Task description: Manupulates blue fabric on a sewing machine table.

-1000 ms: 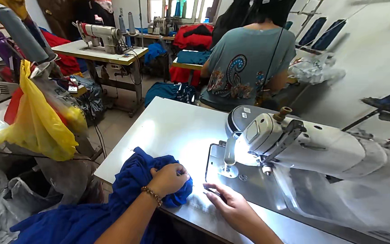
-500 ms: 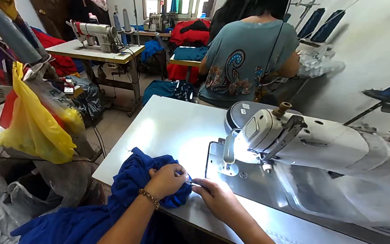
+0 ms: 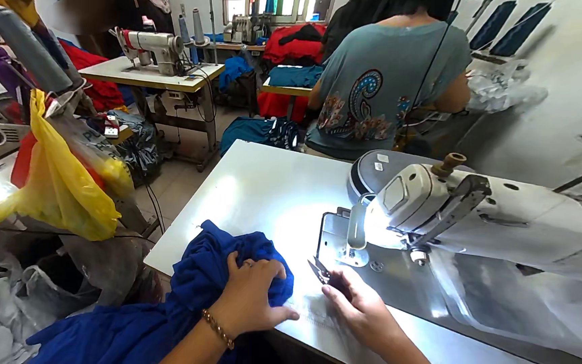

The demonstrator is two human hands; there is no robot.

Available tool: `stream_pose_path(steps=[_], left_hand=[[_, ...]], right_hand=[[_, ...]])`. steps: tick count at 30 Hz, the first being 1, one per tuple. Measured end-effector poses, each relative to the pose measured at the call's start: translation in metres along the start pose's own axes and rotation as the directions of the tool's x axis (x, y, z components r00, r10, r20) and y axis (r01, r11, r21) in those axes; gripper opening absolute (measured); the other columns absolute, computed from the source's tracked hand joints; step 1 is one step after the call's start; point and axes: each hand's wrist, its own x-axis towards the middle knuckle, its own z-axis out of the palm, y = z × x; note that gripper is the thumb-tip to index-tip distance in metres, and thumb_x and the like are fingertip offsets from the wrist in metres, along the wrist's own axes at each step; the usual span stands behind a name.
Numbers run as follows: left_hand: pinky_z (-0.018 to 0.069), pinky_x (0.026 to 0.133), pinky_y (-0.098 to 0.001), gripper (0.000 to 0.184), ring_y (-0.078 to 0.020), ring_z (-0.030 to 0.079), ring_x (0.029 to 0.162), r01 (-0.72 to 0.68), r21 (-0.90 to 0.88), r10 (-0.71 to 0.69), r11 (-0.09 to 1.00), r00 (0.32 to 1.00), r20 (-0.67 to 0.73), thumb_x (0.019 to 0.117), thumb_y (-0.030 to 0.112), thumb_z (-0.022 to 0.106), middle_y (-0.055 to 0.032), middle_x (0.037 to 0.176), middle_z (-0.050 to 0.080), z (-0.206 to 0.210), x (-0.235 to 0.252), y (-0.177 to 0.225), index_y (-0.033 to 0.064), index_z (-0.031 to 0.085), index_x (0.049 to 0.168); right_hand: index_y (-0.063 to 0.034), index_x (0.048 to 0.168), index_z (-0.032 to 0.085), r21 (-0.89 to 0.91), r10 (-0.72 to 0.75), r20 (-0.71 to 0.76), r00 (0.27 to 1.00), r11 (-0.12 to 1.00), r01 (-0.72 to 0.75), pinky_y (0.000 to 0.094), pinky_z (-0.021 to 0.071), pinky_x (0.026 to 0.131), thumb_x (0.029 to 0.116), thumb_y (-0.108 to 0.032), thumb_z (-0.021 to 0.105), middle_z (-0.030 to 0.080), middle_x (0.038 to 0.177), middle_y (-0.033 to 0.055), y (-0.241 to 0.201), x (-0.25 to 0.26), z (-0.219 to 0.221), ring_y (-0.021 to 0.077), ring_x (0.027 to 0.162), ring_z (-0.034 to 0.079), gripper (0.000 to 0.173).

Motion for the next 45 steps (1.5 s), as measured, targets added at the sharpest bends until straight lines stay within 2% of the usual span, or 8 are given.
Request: stream_pose_path(steps=[5, 8, 13, 20, 24, 31, 39, 45], left_hand=[[0.0103, 0.115, -0.0781, 0.041, -0.0388, 0.062, 0.121, 0.025, 0.291, -0.007, 0.956, 0.998, -0.066, 0.0936, 0.044, 0.066, -0.0132, 0.117, 0.070, 0.012, -0.001, 0.011, 0.0077, 0.073, 0.111], [0.0192, 0.114, -0.0757, 0.027, -0.0377, 0.065, 0.116, -0.013, 0.361, 0.068, 0.932, 0.988, -0.139, 0.0971, 0.026, 0.061, -0.0144, 0.115, 0.071, 0.020, 0.001, 0.012, 0.0029, 0.074, 0.100], [0.0504, 0.095, -0.0565, 0.016, -0.0262, 0.071, 0.094, -0.067, 0.114, 0.115, 0.991, 0.859, -0.498, 0.0927, 0.013, 0.062, -0.0097, 0.095, 0.073, 0.022, 0.001, -0.005, 0.0025, 0.073, 0.097], [0.0526, 0.078, -0.0322, 0.032, -0.0143, 0.064, 0.083, 0.168, -0.326, -0.254, 0.930, 0.936, -0.243, 0.1002, 0.009, 0.047, -0.0081, 0.099, 0.072, -0.010, 0.008, 0.004, 0.0055, 0.071, 0.121], [0.0472, 0.099, -0.0475, 0.030, -0.0171, 0.068, 0.100, 0.163, -0.327, -0.235, 0.931, 0.952, -0.194, 0.0994, 0.031, 0.066, -0.0058, 0.103, 0.075, -0.006, 0.011, 0.000, 0.0063, 0.074, 0.113], [0.0483, 0.086, -0.0427, 0.025, -0.0171, 0.065, 0.085, 0.249, -0.254, -0.282, 0.935, 0.954, -0.102, 0.1008, 0.028, 0.063, -0.0053, 0.086, 0.069, -0.010, 0.014, 0.000, 0.0056, 0.073, 0.099], [0.0369, 0.106, -0.0610, 0.032, -0.0198, 0.061, 0.124, 0.121, -0.020, -0.122, 0.992, 0.982, -0.144, 0.0997, 0.014, 0.056, 0.0008, 0.130, 0.069, 0.000, 0.023, 0.012, 0.0204, 0.071, 0.128], [0.0308, 0.111, -0.0607, 0.026, -0.0245, 0.061, 0.120, 0.150, 0.011, -0.150, 0.989, 0.980, 0.130, 0.1036, 0.030, 0.057, -0.0079, 0.118, 0.070, -0.015, 0.037, 0.021, 0.0155, 0.077, 0.113]], right_hand=[[-0.0072, 0.098, 0.068, 0.058, -0.020, -0.133, 0.991, 0.998, 0.028, 0.0109, 0.0408, 0.055, 0.0889, -0.035, 0.071, 0.058, 0.073, -0.0074, -0.017, 0.002, 0.012, -0.0061, 0.060, 0.049, 0.029], [-0.0094, 0.096, 0.068, 0.094, 0.019, -0.124, 0.992, 0.996, -0.007, 0.0116, 0.0381, 0.056, 0.1033, -0.028, 0.050, 0.052, 0.071, -0.0088, -0.025, 0.008, 0.019, -0.0061, 0.059, 0.045, 0.027], [-0.0002, 0.124, 0.070, -0.042, -0.058, -0.081, 0.995, 0.998, 0.055, 0.0327, 0.0555, 0.085, 0.1013, -0.013, 0.051, 0.072, 0.117, 0.0132, -0.021, 0.016, 0.026, 0.0171, 0.096, 0.069, 0.032], [-0.0066, 0.100, 0.078, -0.099, -0.115, -0.149, 0.982, 0.990, 0.101, 0.0348, 0.0560, 0.073, 0.0923, -0.023, 0.073, 0.064, 0.097, 0.0100, -0.015, 0.033, 0.046, 0.0178, 0.083, 0.063, 0.019], [-0.0040, 0.088, 0.073, -0.066, -0.123, -0.157, 0.980, 0.991, 0.114, 0.0313, 0.0534, 0.067, 0.0932, -0.024, 0.070, 0.065, 0.086, 0.0070, -0.009, 0.035, 0.049, 0.0143, 0.074, 0.061, 0.021], [-0.0027, 0.081, 0.068, -0.216, -0.277, -0.334, 0.901, 0.953, 0.213, 0.0287, 0.0532, 0.059, 0.0893, -0.019, 0.066, 0.061, 0.071, 0.0063, 0.000, 0.033, 0.065, 0.0152, 0.063, 0.061, 0.018], [-0.0056, 0.080, 0.070, -0.128, -0.289, -0.382, 0.878, 0.957, 0.259, 0.0179, 0.0480, 0.060, 0.0943, -0.025, 0.061, 0.062, 0.071, 0.0015, 0.011, 0.033, 0.068, 0.0048, 0.064, 0.056, 0.026], [-0.0008, 0.088, 0.068, -0.086, -0.250, -0.376, 0.892, 0.968, 0.236, 0.0148, 0.0477, 0.068, 0.1003, -0.020, 0.053, 0.063, 0.076, 0.0041, 0.006, 0.027, 0.064, 0.0027, 0.070, 0.058, 0.027]])
